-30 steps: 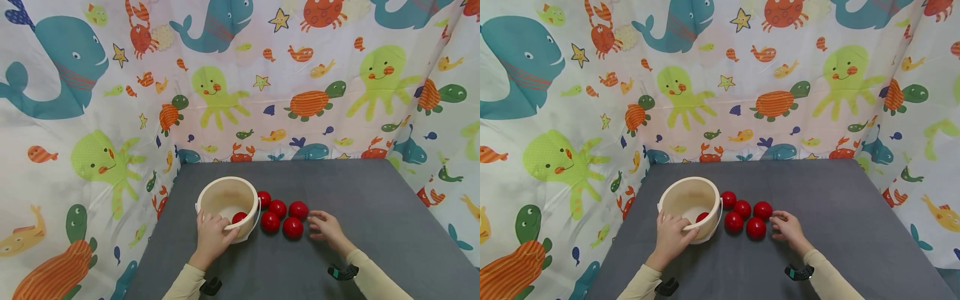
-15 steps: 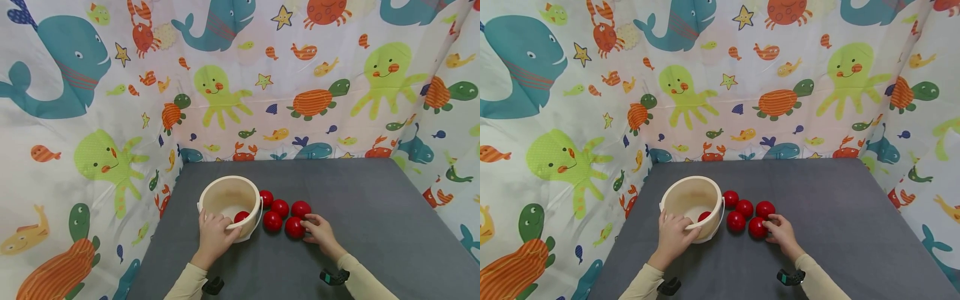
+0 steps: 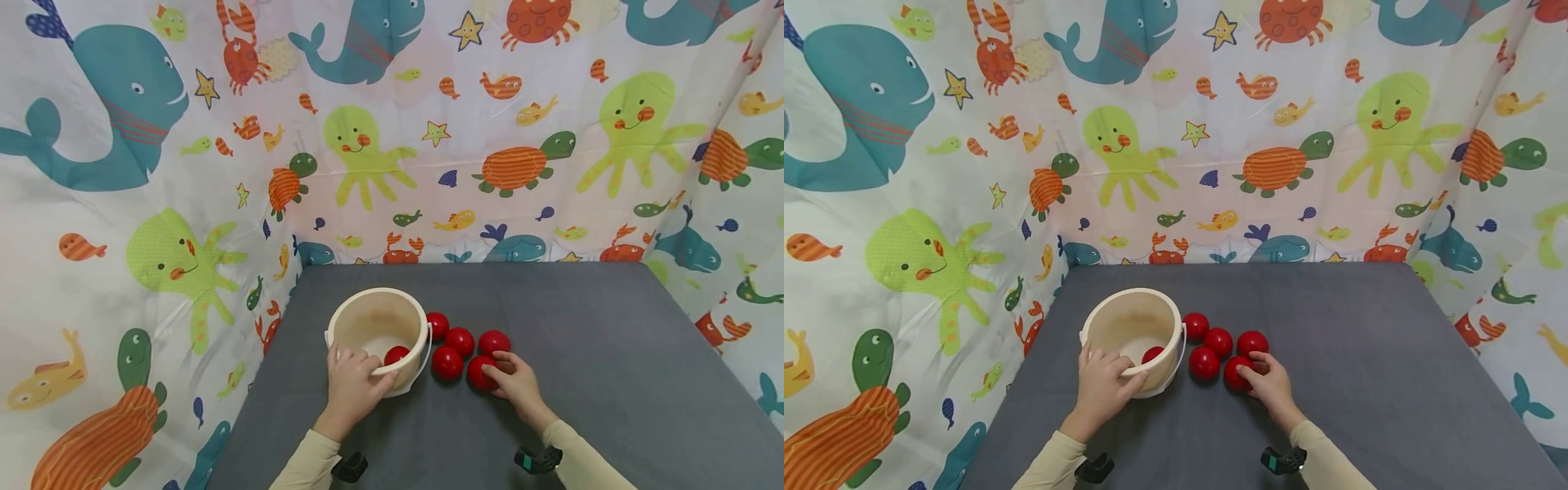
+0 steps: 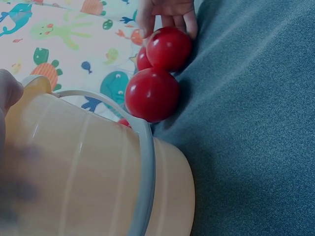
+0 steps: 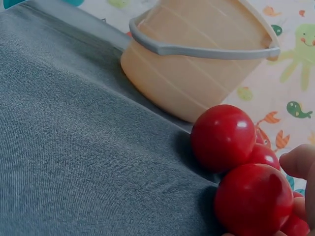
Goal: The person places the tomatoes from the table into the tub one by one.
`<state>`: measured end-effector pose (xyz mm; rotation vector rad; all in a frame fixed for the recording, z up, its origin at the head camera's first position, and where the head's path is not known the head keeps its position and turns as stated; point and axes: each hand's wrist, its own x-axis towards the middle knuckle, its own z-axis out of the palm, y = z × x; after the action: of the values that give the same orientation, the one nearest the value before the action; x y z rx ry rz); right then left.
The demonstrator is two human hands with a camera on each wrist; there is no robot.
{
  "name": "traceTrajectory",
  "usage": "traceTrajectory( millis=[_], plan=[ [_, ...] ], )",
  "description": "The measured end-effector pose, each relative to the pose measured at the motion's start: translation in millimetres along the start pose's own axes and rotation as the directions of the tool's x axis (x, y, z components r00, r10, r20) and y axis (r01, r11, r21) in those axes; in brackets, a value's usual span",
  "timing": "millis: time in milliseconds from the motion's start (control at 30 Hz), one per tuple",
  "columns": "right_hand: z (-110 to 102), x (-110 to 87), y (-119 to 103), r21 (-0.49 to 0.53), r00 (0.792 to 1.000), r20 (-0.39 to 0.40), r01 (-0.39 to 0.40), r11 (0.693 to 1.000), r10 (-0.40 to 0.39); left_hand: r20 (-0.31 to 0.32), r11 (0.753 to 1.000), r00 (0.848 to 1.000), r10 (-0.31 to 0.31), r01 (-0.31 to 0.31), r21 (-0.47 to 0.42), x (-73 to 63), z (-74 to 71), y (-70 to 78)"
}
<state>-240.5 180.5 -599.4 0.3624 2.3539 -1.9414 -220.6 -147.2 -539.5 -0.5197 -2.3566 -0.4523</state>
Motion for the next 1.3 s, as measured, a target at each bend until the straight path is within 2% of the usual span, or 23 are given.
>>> traceTrajectory(
  millis=[300, 633, 833, 1067, 1300],
  plan=[
    [2.5, -2.8, -1.3, -0.053, 1.0, -0.009, 0.008, 0.999, -0.008, -0.016, 1.0, 1.0, 0.006, -0.006, -0.001, -0.2, 0.0, 0.8],
    [0.6, -2.2, 0.9, -0.054, 1.0, -0.025, 0.018, 0.998, -0.019, -0.013, 1.0, 1.0, -0.002, 0.002, -0.005, 0.6, 2.1, 1.7],
    [-1.2, -4.3, -2.5, -0.032, 0.999, -0.036, 0.015, 0.999, -0.016, -0.032, 1.0, 0.999, 0.007, -0.007, -0.007, -0.9, 3.4, -0.9],
    [-14.6, -7.8, -14.5, -0.028, 0.999, -0.037, 0.008, 1.0, -0.009, -0.028, 1.0, 1.0, 0.007, -0.007, 0.003, 0.0, 3.3, -0.9],
    [-33.4, -9.8, -36.2, -0.07, 0.998, -0.017, 0.052, 0.996, -0.053, -0.021, 1.0, 1.0, 0.002, -0.002, 0.0, -0.2, 2.3, 0.3]
  ],
)
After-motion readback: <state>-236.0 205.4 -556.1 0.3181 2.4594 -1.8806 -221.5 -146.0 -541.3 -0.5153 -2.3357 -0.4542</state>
